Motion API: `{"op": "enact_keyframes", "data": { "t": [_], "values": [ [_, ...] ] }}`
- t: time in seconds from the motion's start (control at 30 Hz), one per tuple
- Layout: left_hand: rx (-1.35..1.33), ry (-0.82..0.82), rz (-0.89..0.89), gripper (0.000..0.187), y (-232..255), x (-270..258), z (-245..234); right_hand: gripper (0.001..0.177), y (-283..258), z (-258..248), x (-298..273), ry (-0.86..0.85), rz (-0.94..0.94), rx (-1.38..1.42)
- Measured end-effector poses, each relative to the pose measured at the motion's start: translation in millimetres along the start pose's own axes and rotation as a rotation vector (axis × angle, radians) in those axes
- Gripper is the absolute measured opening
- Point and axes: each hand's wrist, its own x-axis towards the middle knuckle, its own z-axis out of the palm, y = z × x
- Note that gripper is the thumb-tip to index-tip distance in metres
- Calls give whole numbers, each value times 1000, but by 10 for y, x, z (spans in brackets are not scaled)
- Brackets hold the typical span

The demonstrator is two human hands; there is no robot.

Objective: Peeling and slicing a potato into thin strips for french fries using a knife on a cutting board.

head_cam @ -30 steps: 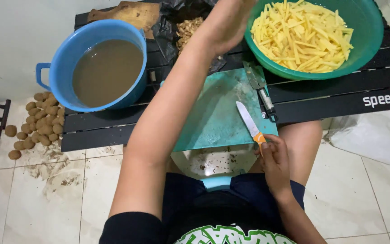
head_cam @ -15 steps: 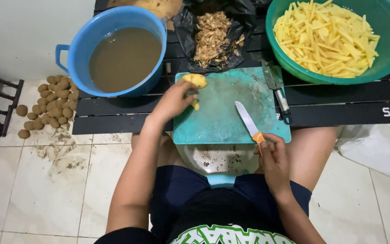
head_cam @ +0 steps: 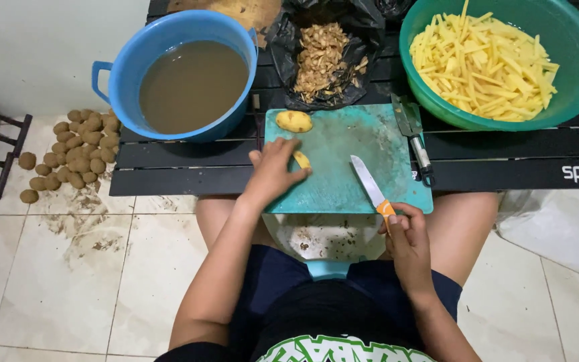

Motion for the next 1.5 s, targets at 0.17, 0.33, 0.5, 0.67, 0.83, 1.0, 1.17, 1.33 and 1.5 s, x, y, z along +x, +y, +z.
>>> {"op": "enact_keyframes", "data": {
  "t": [0.17, 0.33, 0.5, 0.67, 0.83, 1.0, 1.17, 1.33, 1.5],
  "values": [
    [-137, -94, 101, 64, 240, -105, -90, 28, -24, 55, -32, 10, -18, -23],
    [-48, -49, 83, 62, 119, -242, -84, 28, 51, 128, -22, -87, 10, -81],
    [-9, 22, -7, 31, -4, -294, 235, 30, 81, 218, 31, -250, 11, -193],
    [-115, 42, -36, 21, 308, -457, 266, 28, -141, 404, 25, -299, -26, -362],
    [-138, 88, -29, 23, 373, -531, 260, 31, -172, 389, 52, -312, -3, -521],
    [-167, 112, -1, 40, 413, -597, 140, 39, -561, 420, 87, -342, 140, -749],
    [-138, 116, 15, 39, 371, -574, 239, 38, -906, 545, 124, -378, 167, -818],
    [-125, 129, 14, 45, 373, -523, 265, 32, -1106, 623, 187, -391, 115, -844],
    [-161, 174, 12, 46, 363, -521, 299, 31, -1178, 678, 209, -443, 83, -899]
  ]
}}
